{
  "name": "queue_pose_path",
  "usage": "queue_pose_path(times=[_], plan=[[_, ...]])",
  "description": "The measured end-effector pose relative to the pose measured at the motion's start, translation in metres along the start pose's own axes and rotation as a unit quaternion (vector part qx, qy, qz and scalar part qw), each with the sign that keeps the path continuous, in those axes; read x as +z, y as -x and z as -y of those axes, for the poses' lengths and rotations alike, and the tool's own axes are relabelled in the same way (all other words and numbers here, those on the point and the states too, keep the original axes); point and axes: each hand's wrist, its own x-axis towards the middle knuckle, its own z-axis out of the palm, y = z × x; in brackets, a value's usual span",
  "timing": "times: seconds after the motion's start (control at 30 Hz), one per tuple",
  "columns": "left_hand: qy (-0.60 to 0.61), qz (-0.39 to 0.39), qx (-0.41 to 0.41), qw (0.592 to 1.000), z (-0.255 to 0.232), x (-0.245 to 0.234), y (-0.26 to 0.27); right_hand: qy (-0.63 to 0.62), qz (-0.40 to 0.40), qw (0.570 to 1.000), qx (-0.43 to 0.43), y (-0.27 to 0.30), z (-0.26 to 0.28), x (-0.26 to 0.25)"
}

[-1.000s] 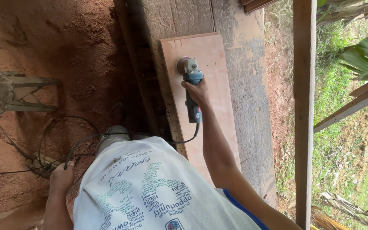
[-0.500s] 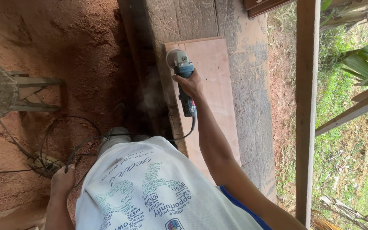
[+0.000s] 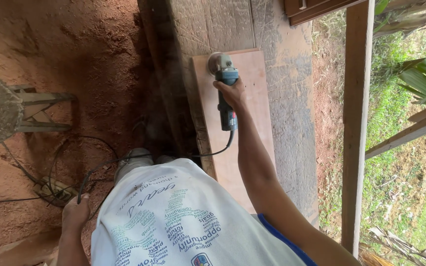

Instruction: The person uses an electric sander to smooth the surface of a long wooden plank resting on a workbench. They move the sander back and forth along the plank's length, occasionally adjusting their position and the plank's orientation to reach different areas.

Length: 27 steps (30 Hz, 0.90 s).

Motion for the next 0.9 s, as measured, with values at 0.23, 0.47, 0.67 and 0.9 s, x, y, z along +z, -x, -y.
queue_pose_path(times=[0.23,0.47,0.67,0.9], plan=[[-0.014,-0.005,-0.004,1.0,-0.041,-0.011,0.021,-0.077,-0.043,0.996,0.005,-0.016,-0.04,-0.036],[-0.064,-0.007,-0.007,0.998,-0.044,-0.015,0.002,-0.078,-0.02,0.996,-0.025,-0.018,-0.05,-0.017],[-0.061,-0.011,0.033,0.998,-0.051,-0.018,-0.009,0.003,0.015,0.999,-0.043,0.004,-0.016,0.017],[-0.075,-0.007,0.062,0.995,-0.049,-0.02,-0.018,0.066,0.016,0.995,-0.078,0.014,0.005,0.033]])
